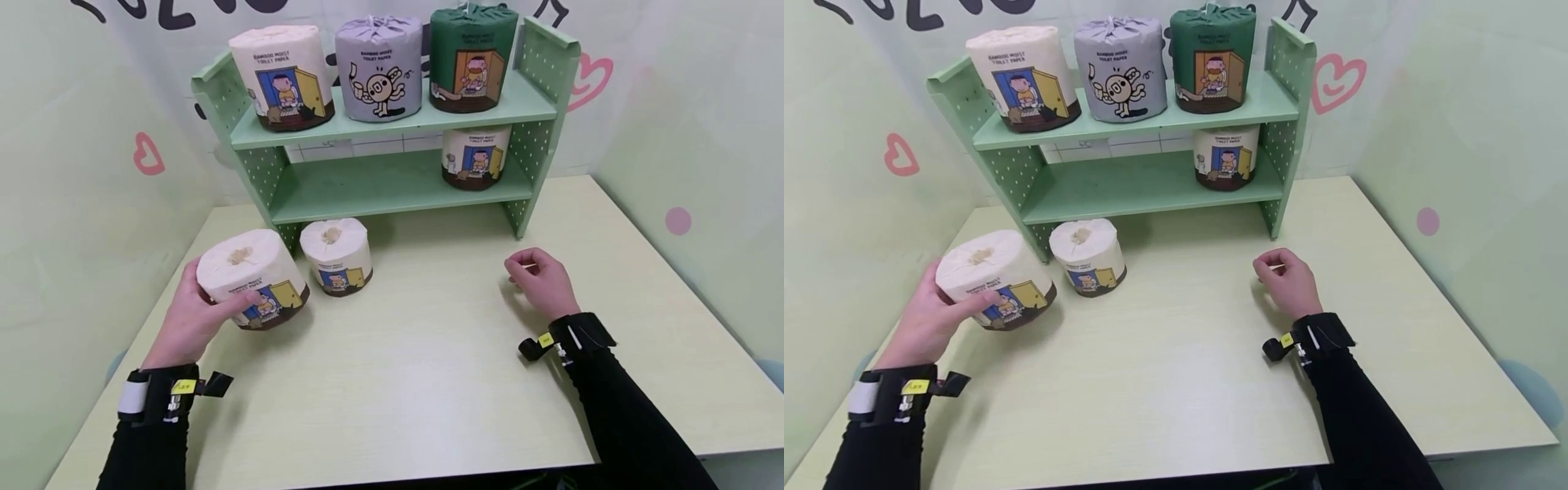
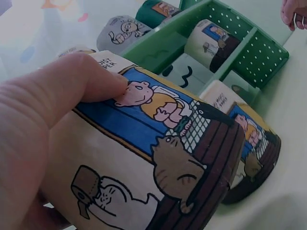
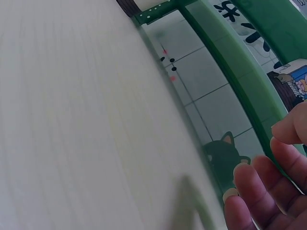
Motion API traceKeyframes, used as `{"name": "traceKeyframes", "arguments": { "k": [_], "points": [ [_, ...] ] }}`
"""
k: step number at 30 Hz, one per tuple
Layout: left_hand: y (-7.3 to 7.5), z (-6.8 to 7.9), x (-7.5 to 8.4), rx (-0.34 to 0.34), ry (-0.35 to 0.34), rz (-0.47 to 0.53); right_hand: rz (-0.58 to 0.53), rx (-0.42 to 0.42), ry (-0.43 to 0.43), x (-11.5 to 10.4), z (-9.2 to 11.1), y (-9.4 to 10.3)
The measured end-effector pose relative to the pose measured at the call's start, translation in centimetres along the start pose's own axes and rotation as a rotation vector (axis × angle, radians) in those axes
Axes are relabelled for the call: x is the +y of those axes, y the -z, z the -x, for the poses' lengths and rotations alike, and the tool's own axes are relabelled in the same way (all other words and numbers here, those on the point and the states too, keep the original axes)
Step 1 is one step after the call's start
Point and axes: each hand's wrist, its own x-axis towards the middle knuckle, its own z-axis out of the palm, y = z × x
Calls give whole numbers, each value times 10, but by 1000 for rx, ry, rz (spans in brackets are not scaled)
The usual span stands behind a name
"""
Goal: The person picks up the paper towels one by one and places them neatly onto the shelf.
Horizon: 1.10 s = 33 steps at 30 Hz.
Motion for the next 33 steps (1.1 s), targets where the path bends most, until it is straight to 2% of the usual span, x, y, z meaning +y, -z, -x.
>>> {"name": "traceKeyframes", "arguments": {
  "k": [5, 11, 17, 25, 33],
  "points": [
    [-9, -5, 13, -12, -36, 35, -1, 2, 5, 1, -1, 0],
    [-21, -12, 23, -14, -37, 43, -2, 3, 5, 1, 0, 1],
    [-32, -21, 34, -7, -19, -9, -5, 1, 4, 0, 1, 0],
    [-43, -28, 55, -64, -81, 4, 10, -1, 6, -2, -1, 2],
    [-66, -45, 64, -55, -76, -30, 8, -4, -7, -1, 0, 1]
  ]
}}
